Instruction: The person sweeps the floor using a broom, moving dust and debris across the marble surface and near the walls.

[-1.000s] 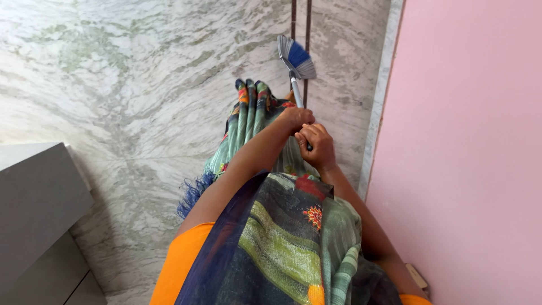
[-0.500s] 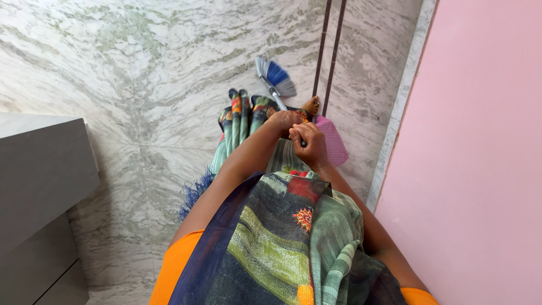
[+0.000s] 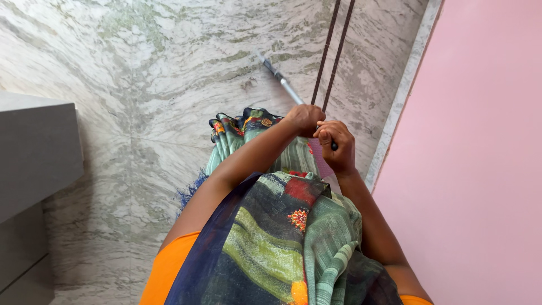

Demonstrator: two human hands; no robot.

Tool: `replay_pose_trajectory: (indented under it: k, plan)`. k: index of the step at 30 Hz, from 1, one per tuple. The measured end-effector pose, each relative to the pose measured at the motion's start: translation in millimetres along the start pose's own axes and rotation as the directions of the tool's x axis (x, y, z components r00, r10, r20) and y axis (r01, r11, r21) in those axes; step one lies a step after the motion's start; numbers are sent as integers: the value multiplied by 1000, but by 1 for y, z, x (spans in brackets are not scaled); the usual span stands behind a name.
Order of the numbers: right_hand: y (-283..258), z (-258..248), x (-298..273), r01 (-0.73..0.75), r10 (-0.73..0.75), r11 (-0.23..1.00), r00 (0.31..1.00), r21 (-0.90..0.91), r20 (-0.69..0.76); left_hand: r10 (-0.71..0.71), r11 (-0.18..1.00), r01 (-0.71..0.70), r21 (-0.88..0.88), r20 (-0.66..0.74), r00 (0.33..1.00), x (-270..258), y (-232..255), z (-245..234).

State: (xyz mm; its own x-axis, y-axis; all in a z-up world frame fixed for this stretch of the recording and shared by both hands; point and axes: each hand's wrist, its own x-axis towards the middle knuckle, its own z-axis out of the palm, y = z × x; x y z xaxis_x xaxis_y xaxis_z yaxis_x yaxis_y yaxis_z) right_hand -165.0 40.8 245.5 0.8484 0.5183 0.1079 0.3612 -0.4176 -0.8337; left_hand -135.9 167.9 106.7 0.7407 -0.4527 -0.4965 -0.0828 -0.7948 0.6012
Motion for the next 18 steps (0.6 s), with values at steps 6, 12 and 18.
replay_pose_trajectory:
  k: [6, 12, 18]
  plan:
    - [31, 20, 15, 31, -29, 993, 999, -116, 21, 76, 997, -79, -16, -158, 985, 48, -40, 19]
    - [64, 59, 26, 66, -37, 977, 989, -204, 143, 14, 990, -43, -137, -210, 978, 58, -96, 46]
    - [66, 84, 19, 101, -64, 982, 973, -159, 221, -31, 989, -9, -149, -267, 963, 36, -131, 79]
